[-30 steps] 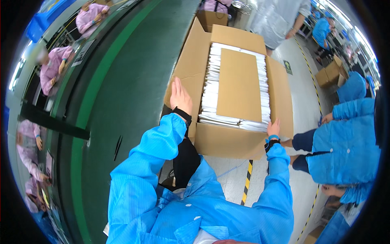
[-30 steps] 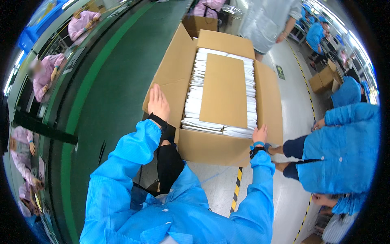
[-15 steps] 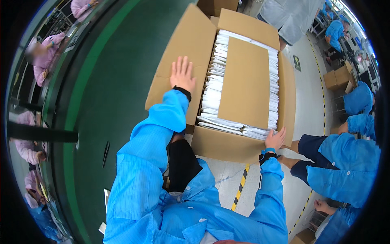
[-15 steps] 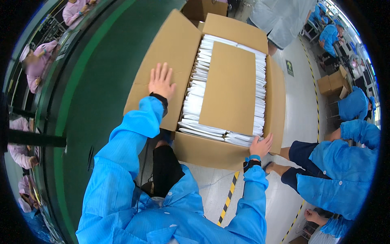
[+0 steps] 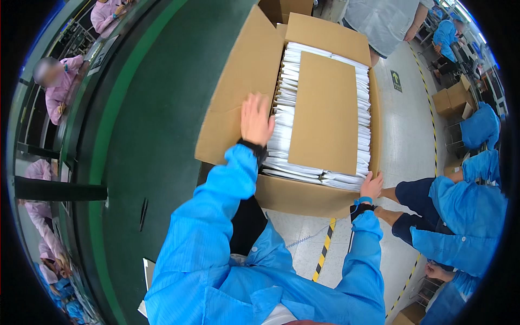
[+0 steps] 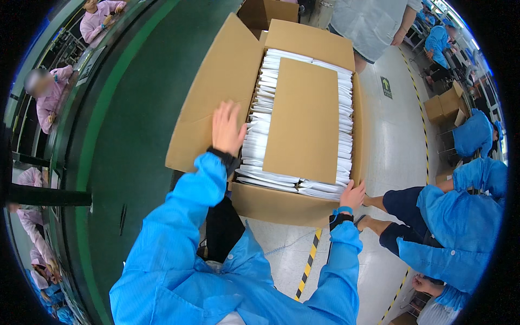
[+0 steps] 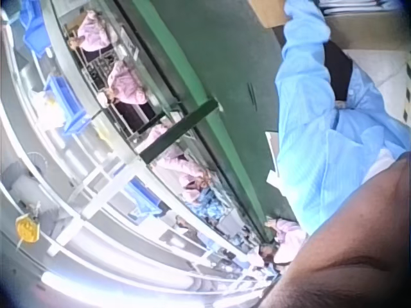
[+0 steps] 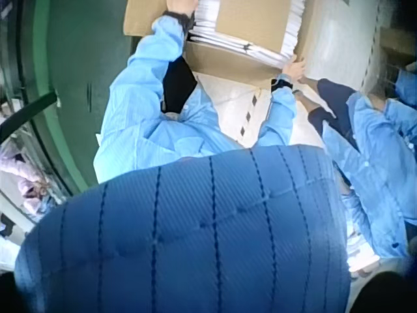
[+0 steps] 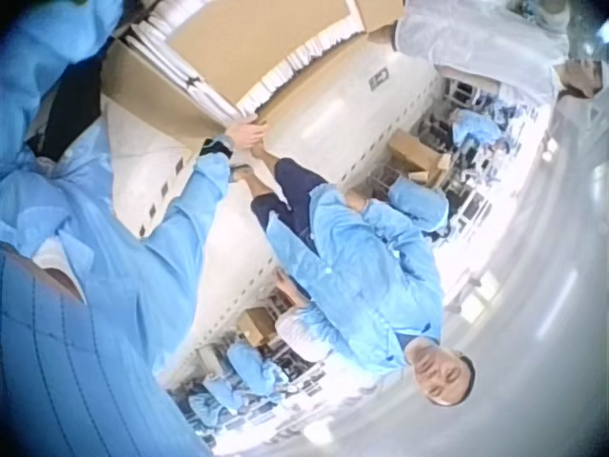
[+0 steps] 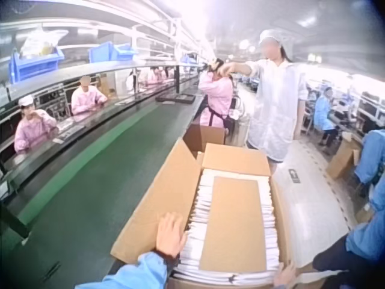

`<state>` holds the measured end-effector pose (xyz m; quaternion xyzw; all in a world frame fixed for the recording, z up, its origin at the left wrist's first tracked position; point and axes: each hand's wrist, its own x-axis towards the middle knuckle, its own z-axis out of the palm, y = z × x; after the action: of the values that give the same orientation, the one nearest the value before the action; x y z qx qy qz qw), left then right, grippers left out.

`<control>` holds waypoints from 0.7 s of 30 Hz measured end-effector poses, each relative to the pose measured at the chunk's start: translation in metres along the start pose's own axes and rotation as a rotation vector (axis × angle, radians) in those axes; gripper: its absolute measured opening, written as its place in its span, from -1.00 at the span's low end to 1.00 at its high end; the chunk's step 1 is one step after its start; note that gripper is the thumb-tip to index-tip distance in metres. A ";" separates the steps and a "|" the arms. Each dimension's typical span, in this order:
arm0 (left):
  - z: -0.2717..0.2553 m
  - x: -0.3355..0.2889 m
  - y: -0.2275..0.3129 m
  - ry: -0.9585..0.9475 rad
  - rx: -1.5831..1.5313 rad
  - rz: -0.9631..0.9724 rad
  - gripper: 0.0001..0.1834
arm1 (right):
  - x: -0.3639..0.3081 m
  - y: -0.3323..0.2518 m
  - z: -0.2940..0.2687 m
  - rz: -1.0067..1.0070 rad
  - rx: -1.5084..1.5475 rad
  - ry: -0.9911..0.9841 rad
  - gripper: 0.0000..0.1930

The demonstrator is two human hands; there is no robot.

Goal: The person is seen picking up electronic components from a box, inspecting them, and applying small parts or labels using a tool at an assembly line.

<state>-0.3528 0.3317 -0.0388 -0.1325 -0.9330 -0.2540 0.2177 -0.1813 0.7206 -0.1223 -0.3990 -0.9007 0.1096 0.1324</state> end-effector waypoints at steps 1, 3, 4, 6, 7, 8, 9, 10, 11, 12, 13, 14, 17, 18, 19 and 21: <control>-0.011 -0.013 0.017 0.080 -0.298 0.004 -0.70 | 0.005 0.000 0.001 0.008 0.006 0.003 -0.48; -0.040 -0.048 0.049 0.159 -0.550 -0.086 -0.96 | 0.008 -0.002 0.003 0.083 -0.083 -0.054 -0.48; -0.053 -0.077 0.060 0.086 -0.690 -0.288 -0.92 | 0.010 -0.003 0.005 0.090 -0.079 -0.057 -0.48; -0.058 -0.130 0.066 0.174 -0.711 -0.471 -0.80 | 0.019 -0.003 -0.006 0.167 -0.079 -0.132 -0.51; -0.048 -0.159 0.053 0.225 -0.710 -0.518 -0.78 | 0.021 -0.004 -0.005 0.199 -0.080 -0.179 -0.52; -0.047 -0.165 0.046 0.256 -0.730 -0.633 -0.78 | 0.021 -0.002 -0.001 0.202 -0.077 -0.184 -0.52; -0.049 -0.167 0.041 0.288 -0.750 -0.752 -0.76 | 0.023 0.003 0.003 0.182 -0.077 -0.171 -0.53; -0.045 -0.159 0.031 0.306 -0.798 -0.683 -0.74 | 0.026 0.008 0.007 0.163 -0.078 -0.156 -0.53; -0.039 -0.151 0.026 0.404 -1.003 -0.693 -0.54 | 0.029 0.016 0.011 0.166 -0.079 -0.158 -0.53; -0.038 -0.143 0.026 0.302 -1.055 -0.634 -0.65 | 0.028 0.022 0.014 0.152 -0.038 -0.131 -0.54; -0.038 -0.140 0.026 0.199 -1.105 -0.573 -0.72 | 0.028 0.027 0.017 0.139 0.003 -0.103 -0.54; -0.025 -0.152 0.011 0.014 -0.966 -0.545 -0.75 | 0.028 0.031 0.019 0.144 -0.001 -0.103 -0.54; -0.030 -0.141 0.024 -0.101 -0.899 -0.655 -0.68 | 0.035 0.035 0.019 0.147 0.045 -0.116 -0.56; -0.034 -0.136 0.026 -0.104 -0.900 -0.654 -0.68 | 0.035 0.042 0.021 0.137 0.056 -0.119 -0.57; -0.040 -0.130 0.030 -0.013 -0.867 -0.510 -0.67 | 0.033 0.041 0.021 0.125 0.066 -0.123 -0.57; -0.033 -0.129 0.023 0.079 -0.836 -0.368 -0.65 | 0.033 0.045 0.023 0.135 0.092 -0.112 -0.58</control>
<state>-0.2207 0.3157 -0.0648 -0.0313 -0.7494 -0.6481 0.1321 -0.1793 0.7724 -0.1526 -0.4454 -0.8718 0.1817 0.0924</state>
